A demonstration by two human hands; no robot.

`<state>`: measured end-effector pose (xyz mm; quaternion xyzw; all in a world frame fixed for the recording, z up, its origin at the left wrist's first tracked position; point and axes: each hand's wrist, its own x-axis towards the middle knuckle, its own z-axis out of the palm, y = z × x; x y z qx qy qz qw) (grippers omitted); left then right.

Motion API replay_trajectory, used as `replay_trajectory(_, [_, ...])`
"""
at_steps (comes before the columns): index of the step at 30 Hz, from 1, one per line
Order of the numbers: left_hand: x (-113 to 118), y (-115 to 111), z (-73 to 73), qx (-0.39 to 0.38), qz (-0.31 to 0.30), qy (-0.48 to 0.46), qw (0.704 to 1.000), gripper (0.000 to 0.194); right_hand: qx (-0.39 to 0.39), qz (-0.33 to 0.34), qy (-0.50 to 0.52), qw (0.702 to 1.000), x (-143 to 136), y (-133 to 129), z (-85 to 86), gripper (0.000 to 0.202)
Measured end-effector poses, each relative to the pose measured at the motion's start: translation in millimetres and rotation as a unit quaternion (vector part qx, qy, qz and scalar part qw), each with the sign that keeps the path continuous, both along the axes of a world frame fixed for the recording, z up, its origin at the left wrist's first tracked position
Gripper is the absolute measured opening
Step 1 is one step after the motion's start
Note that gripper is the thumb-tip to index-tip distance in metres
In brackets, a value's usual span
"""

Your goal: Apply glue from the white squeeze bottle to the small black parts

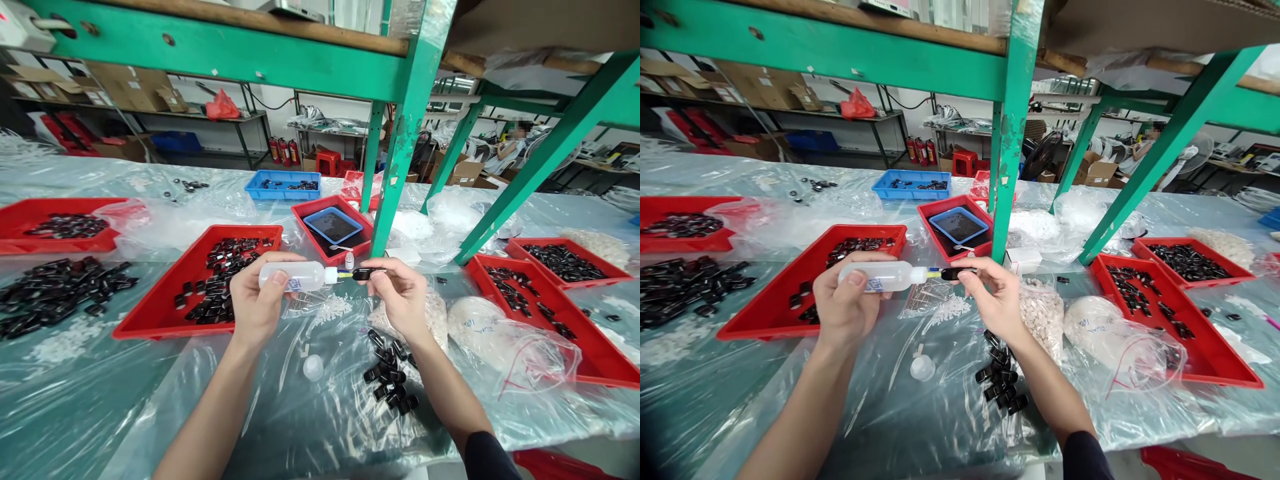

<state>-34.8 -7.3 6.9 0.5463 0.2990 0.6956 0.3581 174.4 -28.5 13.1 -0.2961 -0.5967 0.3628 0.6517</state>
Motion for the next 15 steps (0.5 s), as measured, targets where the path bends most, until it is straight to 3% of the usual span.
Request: replay_trajectory(15, [0.2, 0.2, 3.4, -0.001, -0.001, -0.021, 1.000, 0.041, -0.025, 0.002, -0.003, 1.000, -0.7, -1.3, 0.0, 0.027])
